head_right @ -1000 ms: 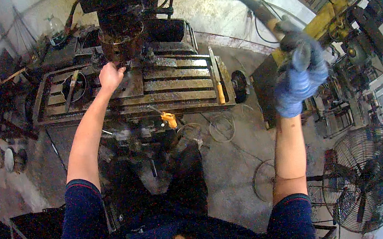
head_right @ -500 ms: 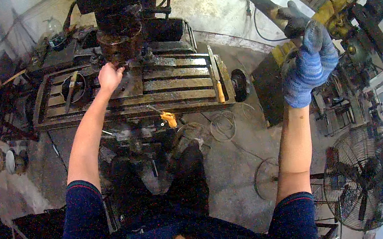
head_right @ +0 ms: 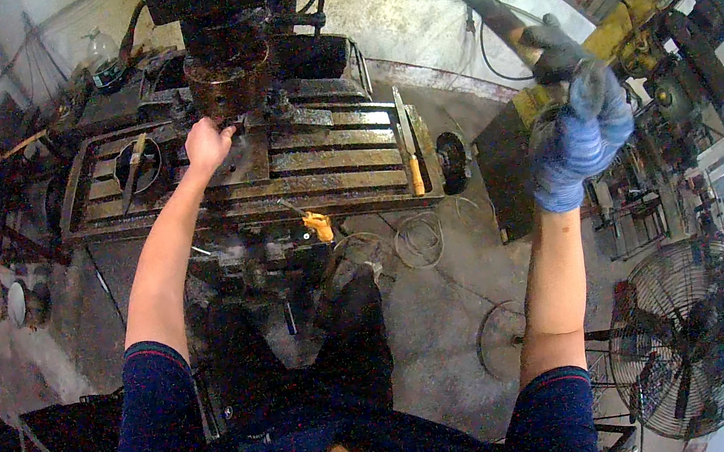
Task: The person picks up metal brackets one at a time from a wooden crate by hand and places them onto the metal bed of a milling machine.
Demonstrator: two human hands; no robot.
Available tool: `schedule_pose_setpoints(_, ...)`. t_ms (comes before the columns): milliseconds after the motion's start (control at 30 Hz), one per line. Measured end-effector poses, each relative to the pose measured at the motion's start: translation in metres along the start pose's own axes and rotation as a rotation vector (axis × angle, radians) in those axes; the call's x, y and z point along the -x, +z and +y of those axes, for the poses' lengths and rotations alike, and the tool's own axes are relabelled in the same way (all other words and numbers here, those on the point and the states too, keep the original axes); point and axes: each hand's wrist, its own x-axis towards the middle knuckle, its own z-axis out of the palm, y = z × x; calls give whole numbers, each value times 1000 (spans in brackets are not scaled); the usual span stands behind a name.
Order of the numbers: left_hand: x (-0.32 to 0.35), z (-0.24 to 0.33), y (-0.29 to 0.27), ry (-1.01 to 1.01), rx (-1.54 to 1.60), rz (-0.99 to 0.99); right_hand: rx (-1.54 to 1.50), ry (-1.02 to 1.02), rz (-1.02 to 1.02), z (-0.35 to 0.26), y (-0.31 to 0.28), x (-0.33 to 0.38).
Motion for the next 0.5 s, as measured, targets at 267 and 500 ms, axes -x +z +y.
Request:
schedule_pose_setpoints(267, -5, 7, -6, -111, -130, -193, -10, 51, 90, 1, 10, 38)
schedule_pose_setpoints(500, 7, -2, -39, -24, 193, -264, -148, 109, 138, -1, 13, 38)
